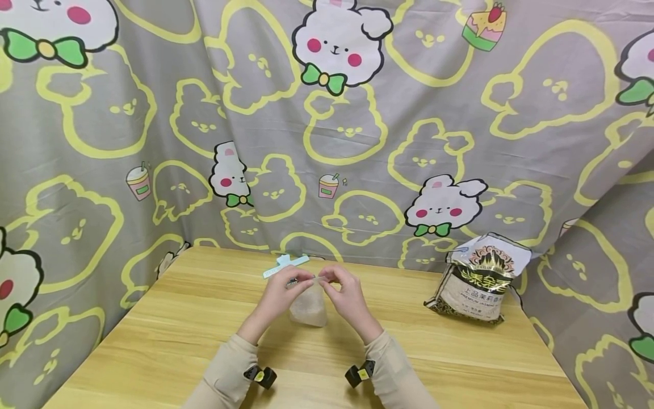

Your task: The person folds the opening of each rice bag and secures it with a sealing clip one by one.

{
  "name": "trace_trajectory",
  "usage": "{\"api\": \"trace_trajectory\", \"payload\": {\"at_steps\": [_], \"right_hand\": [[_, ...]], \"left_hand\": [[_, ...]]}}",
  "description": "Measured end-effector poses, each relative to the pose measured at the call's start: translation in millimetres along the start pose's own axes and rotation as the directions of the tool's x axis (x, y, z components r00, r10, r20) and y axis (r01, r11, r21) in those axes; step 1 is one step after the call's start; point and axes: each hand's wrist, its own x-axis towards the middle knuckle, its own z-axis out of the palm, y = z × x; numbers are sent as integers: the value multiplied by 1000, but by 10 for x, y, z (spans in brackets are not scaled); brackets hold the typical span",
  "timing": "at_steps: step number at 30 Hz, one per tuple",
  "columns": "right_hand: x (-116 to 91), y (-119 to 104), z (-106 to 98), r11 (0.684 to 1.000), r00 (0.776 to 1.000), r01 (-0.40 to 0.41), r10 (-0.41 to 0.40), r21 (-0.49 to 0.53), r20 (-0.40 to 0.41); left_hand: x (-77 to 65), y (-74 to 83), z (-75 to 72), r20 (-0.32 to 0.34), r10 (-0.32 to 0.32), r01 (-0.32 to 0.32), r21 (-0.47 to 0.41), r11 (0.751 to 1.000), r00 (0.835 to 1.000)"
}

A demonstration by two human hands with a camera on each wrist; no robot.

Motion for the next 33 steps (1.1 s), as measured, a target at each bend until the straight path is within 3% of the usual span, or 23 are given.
{"api": "trace_trajectory", "payload": {"at_steps": [9,16,26,33], "right_hand": [[1,1,6,1000,1000,-4,4,-13,0],[-25,319,102,999,1000,-30,30,-20,10],[-31,354,84,999,999,-42,42,12,-9],[-37,359,71,999,999,-47,47,-4,0]], "left_hand": [[-1,-27,-6,12,-20,20,-11,1000,1000],[0,-65,-32,28,-51,52,-9,999,998],[16,-186,-141,56,-10,9,28,1000,998],[4,-262,-236,108,-78,73,43,996,991]]}}
